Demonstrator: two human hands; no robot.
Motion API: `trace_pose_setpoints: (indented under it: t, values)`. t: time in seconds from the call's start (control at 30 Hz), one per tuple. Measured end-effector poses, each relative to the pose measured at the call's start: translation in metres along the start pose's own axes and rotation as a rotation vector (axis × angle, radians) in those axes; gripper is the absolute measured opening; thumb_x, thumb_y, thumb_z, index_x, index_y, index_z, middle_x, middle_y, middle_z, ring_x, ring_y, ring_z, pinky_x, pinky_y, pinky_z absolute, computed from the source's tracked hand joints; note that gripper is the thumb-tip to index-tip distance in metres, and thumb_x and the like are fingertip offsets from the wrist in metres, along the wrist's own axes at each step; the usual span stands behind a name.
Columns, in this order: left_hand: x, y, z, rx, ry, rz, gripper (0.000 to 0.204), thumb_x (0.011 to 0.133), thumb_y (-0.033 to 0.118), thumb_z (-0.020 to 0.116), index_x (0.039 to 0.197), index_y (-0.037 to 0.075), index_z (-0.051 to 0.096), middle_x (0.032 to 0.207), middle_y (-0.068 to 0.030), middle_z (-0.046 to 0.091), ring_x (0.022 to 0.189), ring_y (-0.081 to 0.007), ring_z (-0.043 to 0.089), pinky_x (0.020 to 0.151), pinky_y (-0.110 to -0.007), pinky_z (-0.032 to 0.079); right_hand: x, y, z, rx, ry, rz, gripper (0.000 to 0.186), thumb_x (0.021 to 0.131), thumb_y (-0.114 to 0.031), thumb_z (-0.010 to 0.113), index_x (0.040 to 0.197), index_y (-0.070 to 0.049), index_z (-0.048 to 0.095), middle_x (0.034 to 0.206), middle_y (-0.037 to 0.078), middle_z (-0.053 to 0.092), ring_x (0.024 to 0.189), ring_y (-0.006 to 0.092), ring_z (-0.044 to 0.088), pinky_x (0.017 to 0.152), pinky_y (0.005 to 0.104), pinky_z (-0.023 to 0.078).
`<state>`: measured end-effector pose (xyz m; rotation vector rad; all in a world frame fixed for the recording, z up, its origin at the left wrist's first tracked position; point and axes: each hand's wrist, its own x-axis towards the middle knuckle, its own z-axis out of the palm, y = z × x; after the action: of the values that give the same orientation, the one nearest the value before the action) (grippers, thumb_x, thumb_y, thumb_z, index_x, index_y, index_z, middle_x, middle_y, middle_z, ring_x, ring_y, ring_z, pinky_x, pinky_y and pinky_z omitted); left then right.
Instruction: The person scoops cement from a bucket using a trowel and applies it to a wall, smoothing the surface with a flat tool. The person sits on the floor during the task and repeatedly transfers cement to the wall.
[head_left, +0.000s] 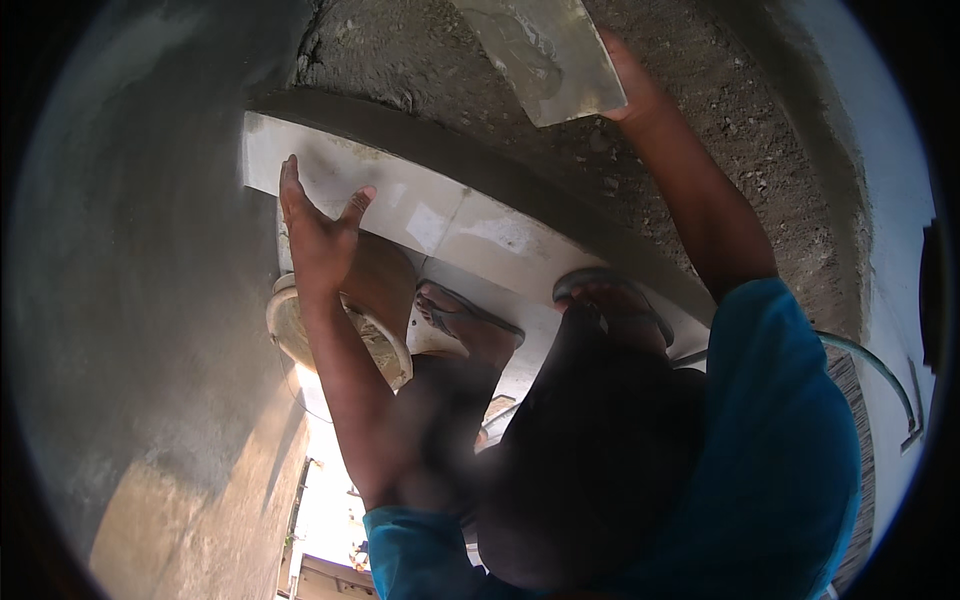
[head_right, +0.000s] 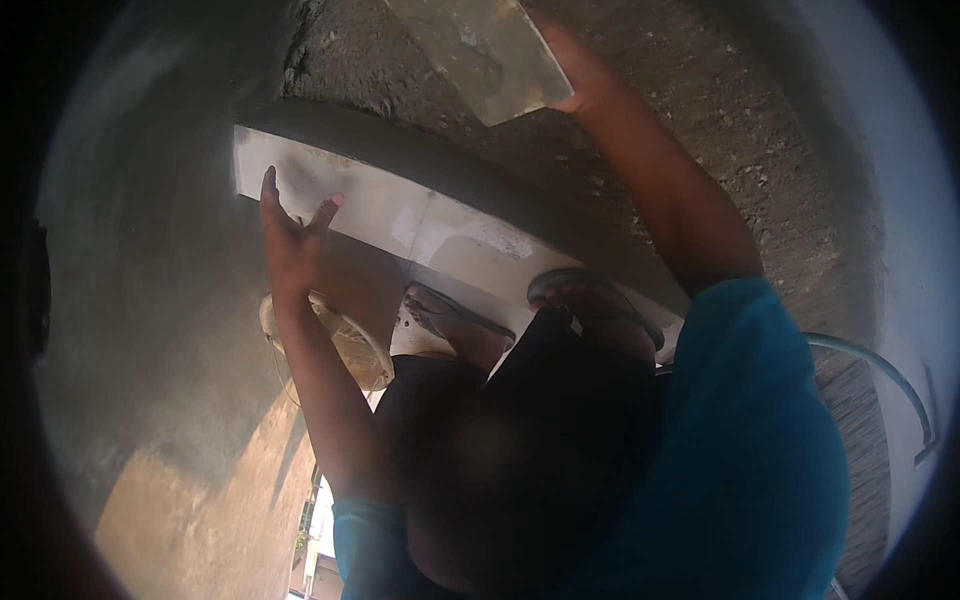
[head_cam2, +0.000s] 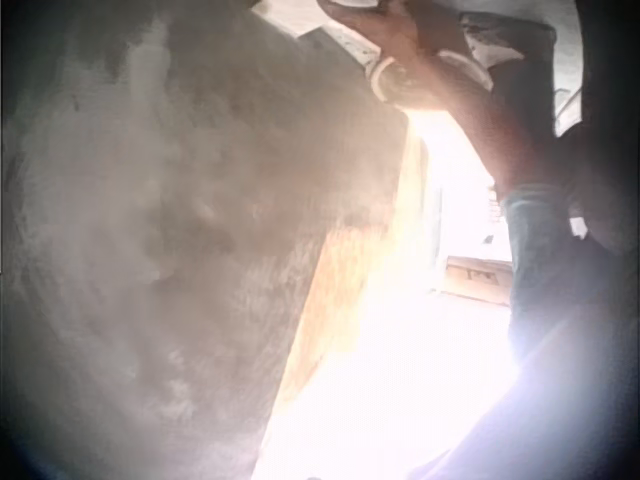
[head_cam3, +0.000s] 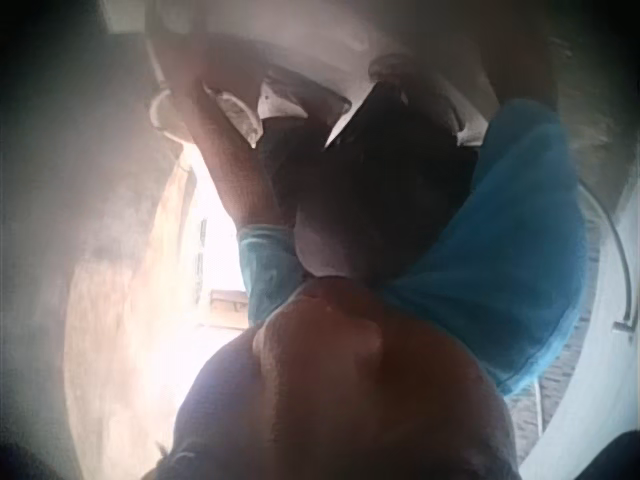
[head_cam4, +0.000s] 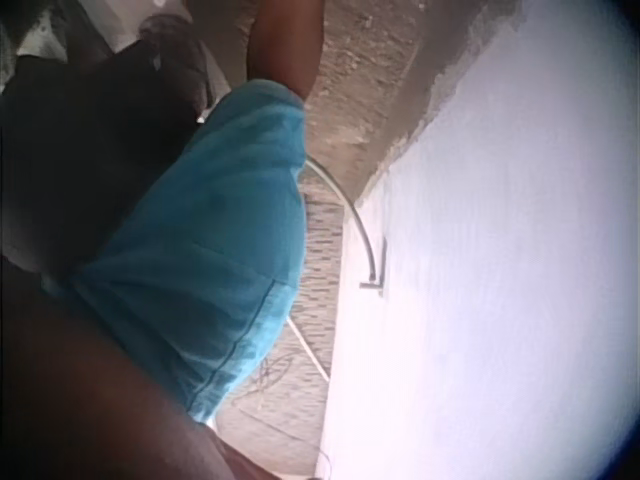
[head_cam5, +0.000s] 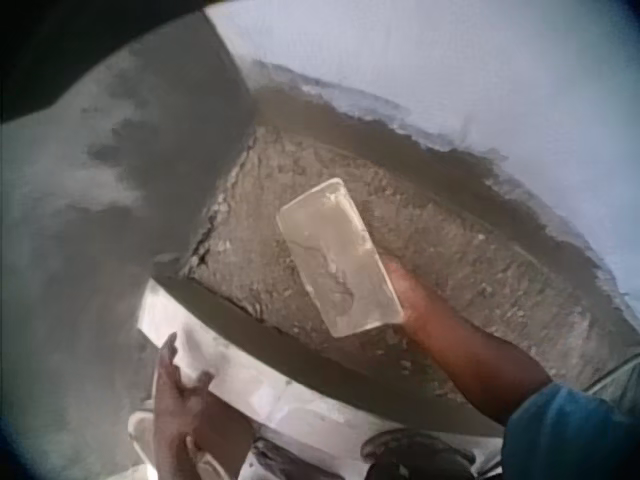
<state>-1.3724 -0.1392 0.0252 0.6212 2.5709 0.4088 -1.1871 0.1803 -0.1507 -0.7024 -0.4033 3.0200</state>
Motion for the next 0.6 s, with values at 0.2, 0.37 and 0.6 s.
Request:
trace_pose_setpoints:
  t: [0.2, 0.37, 0.6]
  values:
    - [0.042, -0.042, -0.019, 0.332, -0.262, -0.131, 0.153, 0.055, 0.054, 0.094, 0.158, -0.002, -0.003, 0.167, -0.0222, -0.002, 0.155, -0.0363, 0.002, 0.125, -0.050, 0.009, 0.061, 0.065, 0.077, -0.268, 0.082, 0.114, 0.041, 0.101, -0.022, 0.058, 0.138, -0.005, 0.055, 0.127, 0.012, 0.064, 0.107, 0.0194, 0.067, 0.090, 0.0354, 0.058]
    - [0.066, -0.049, -0.024, 0.428, -0.423, -0.154, 0.164, 0.049, 0.053, 0.097, 0.156, -0.002, -0.015, 0.165, -0.0259, -0.015, 0.155, -0.0371, -0.010, 0.125, -0.049, 0.002, 0.123, 0.094, 0.094, -0.490, 0.065, 0.155, 0.046, 0.103, -0.026, 0.056, 0.142, -0.004, 0.052, 0.125, 0.011, 0.066, 0.106, 0.0149, 0.067, 0.090, 0.0316, 0.057]
    - [0.077, -0.067, -0.010, 0.415, -0.486, -0.225, 0.173, 0.046, 0.043, 0.099, 0.146, -0.008, -0.033, 0.154, -0.0346, -0.034, 0.145, -0.0446, -0.034, 0.121, -0.053, -0.008, 0.175, 0.121, 0.134, -0.881, 0.134, 0.157, 0.046, 0.099, -0.032, 0.065, 0.134, -0.003, 0.059, 0.120, 0.008, 0.069, 0.105, 0.0133, 0.065, 0.088, 0.0300, 0.053]
